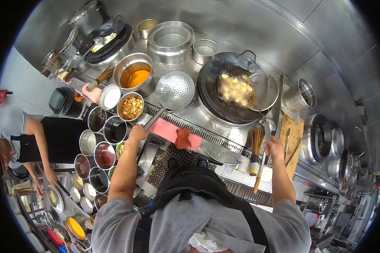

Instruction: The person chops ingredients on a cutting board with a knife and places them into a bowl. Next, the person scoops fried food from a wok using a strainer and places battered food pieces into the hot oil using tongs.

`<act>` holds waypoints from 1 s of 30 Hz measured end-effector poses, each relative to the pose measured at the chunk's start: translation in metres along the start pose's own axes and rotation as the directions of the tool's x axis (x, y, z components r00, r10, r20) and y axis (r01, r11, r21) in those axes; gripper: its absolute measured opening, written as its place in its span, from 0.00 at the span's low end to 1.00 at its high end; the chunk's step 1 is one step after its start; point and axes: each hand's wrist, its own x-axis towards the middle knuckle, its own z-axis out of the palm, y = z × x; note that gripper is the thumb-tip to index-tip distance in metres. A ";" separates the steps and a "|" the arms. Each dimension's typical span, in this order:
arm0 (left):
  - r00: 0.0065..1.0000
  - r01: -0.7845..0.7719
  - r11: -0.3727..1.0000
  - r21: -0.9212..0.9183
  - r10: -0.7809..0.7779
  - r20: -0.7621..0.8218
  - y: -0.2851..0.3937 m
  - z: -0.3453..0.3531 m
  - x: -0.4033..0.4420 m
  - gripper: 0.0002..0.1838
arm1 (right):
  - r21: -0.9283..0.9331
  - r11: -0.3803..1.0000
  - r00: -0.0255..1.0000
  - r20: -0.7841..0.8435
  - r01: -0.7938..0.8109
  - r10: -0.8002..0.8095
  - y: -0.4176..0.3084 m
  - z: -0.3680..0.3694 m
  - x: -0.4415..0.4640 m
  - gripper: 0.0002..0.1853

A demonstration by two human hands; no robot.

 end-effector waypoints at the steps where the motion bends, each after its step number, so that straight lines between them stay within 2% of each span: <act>1: 1.000 -0.005 1.000 -0.006 0.005 0.007 -0.004 0.001 0.002 0.27 | 0.174 0.982 0.996 0.076 -0.068 0.055 -0.005 0.012 -0.009 0.04; 3: 0.983 -0.062 0.992 -0.107 0.079 0.165 -0.010 0.001 0.007 0.30 | 0.220 0.970 0.992 0.090 -0.108 0.090 -0.025 0.038 -0.022 0.04; 4: 0.983 -0.066 0.992 -0.109 0.083 0.165 -0.010 0.000 0.007 0.30 | 0.272 0.951 0.987 0.111 -0.146 0.119 -0.032 0.049 -0.026 0.04; 6: 0.954 0.106 0.887 -0.450 0.037 0.299 -0.007 -0.001 0.002 0.31 | 0.293 0.944 0.982 0.151 -0.154 0.113 -0.028 0.069 -0.016 0.04; 7: 0.931 0.204 0.783 -0.587 0.031 0.365 -0.006 -0.002 -0.002 0.34 | 0.315 0.935 0.975 0.196 -0.164 0.106 -0.023 0.080 -0.008 0.04; 8: 0.910 0.333 0.571 -0.751 0.016 0.415 -0.007 0.012 -0.001 0.30 | 0.351 0.921 0.968 0.235 -0.171 0.090 -0.018 0.092 0.001 0.05; 9: 0.912 0.331 0.574 -0.749 0.010 0.410 -0.008 0.018 -0.002 0.30 | 0.357 0.919 0.967 0.241 -0.170 0.086 -0.022 0.102 0.006 0.05; 11: 0.817 0.497 0.181 -0.848 0.231 0.528 -0.005 0.023 -0.006 0.22 | 0.415 0.902 0.980 0.194 -0.119 0.040 -0.032 0.126 0.014 0.04; 12: 0.820 0.493 0.188 -0.850 0.227 0.526 0.003 0.021 -0.011 0.22 | 0.442 0.892 0.987 0.162 -0.090 0.019 -0.034 0.135 0.015 0.04; 14: 0.873 0.434 0.057 -0.899 0.220 0.436 0.024 0.016 -0.025 0.14 | 0.450 0.889 0.985 0.174 -0.081 0.001 -0.040 0.139 0.006 0.04; 16: 0.893 0.400 0.052 -0.915 0.202 0.402 0.033 0.016 -0.033 0.14 | 0.425 0.903 0.977 0.211 -0.061 -0.033 -0.034 0.133 0.002 0.04; 19: 0.915 0.364 0.063 -0.929 0.163 0.369 0.048 0.005 -0.054 0.14 | 0.362 0.929 0.977 0.211 -0.078 0.000 -0.027 0.111 -0.015 0.05; 21: 0.940 0.288 0.170 -0.942 0.138 0.313 0.055 -0.005 -0.070 0.16 | 0.386 0.919 0.976 0.219 -0.081 -0.006 -0.023 0.101 -0.025 0.05; 25: 0.947 0.295 0.195 -0.935 0.069 0.313 0.084 -0.040 -0.105 0.14 | 0.432 0.890 0.962 0.273 -0.143 0.022 -0.029 0.086 -0.046 0.07; 27: 0.928 0.347 0.172 -0.922 0.079 0.364 0.096 -0.048 -0.117 0.17 | 0.449 0.886 0.948 0.316 -0.112 -0.040 -0.032 0.081 -0.056 0.06; 30: 0.931 0.330 0.246 -0.911 0.074 0.357 0.103 -0.049 -0.127 0.17 | 0.433 0.898 0.945 0.319 -0.080 -0.070 -0.051 0.079 -0.080 0.06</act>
